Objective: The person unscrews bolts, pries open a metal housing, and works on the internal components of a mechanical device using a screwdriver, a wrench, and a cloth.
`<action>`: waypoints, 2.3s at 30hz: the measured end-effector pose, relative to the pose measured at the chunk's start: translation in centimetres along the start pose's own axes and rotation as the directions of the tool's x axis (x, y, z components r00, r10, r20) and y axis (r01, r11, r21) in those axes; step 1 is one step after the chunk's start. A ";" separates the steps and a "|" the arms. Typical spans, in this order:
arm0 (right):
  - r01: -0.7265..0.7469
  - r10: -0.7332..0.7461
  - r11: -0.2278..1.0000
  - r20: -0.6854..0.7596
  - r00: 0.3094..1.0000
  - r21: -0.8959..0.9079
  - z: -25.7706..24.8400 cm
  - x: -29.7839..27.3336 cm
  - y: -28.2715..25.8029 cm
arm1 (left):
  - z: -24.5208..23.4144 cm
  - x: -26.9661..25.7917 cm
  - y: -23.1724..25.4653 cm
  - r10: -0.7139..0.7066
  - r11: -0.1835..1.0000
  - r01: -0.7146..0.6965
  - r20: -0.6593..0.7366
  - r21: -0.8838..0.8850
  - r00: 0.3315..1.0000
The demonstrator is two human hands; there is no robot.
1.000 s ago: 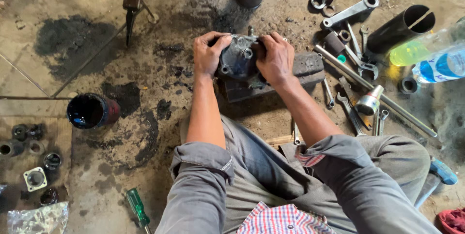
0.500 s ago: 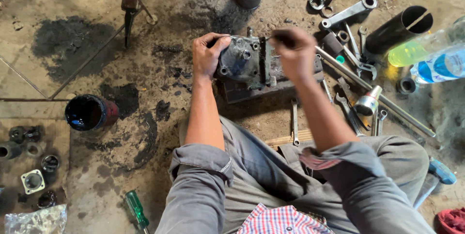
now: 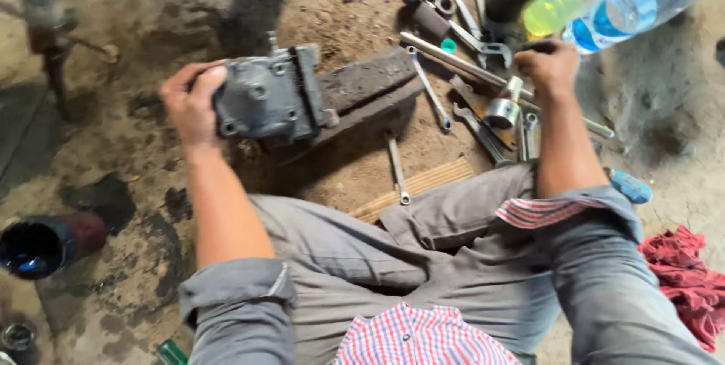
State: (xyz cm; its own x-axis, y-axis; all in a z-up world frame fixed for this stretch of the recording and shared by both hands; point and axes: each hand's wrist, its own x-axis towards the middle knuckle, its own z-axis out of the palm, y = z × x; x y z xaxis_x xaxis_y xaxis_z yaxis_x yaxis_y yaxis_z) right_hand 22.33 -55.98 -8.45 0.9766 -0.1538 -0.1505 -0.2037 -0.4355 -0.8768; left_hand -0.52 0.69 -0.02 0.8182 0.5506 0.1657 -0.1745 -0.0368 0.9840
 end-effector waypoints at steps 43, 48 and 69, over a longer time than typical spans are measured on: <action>0.814 -0.805 0.575 0.239 0.543 0.085 24.2 -26.8 -24.8 | 0.7 0.2 -0.2 0.009 0.997 -0.009 -0.007 -0.083 1.000; 0.843 -0.829 0.535 0.159 0.536 -0.052 23.7 -27.7 -24.9 | 0.7 0.2 -0.5 -0.010 0.997 0.010 0.000 -0.075 1.000; 0.247 -0.354 0.934 0.569 0.742 0.258 22.4 -22.4 -13.2 | 0.5 -0.1 0.7 -0.227 0.973 0.227 0.015 -0.049 0.974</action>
State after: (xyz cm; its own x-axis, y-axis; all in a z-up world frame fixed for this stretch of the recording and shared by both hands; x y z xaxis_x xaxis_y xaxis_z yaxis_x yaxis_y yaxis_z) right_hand 4.66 -26.88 -3.75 0.8364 0.5447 -0.0613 0.0691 -0.2157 -0.9740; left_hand -0.45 0.19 0.64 0.8447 0.5318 -0.0606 -0.0109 0.1303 0.9914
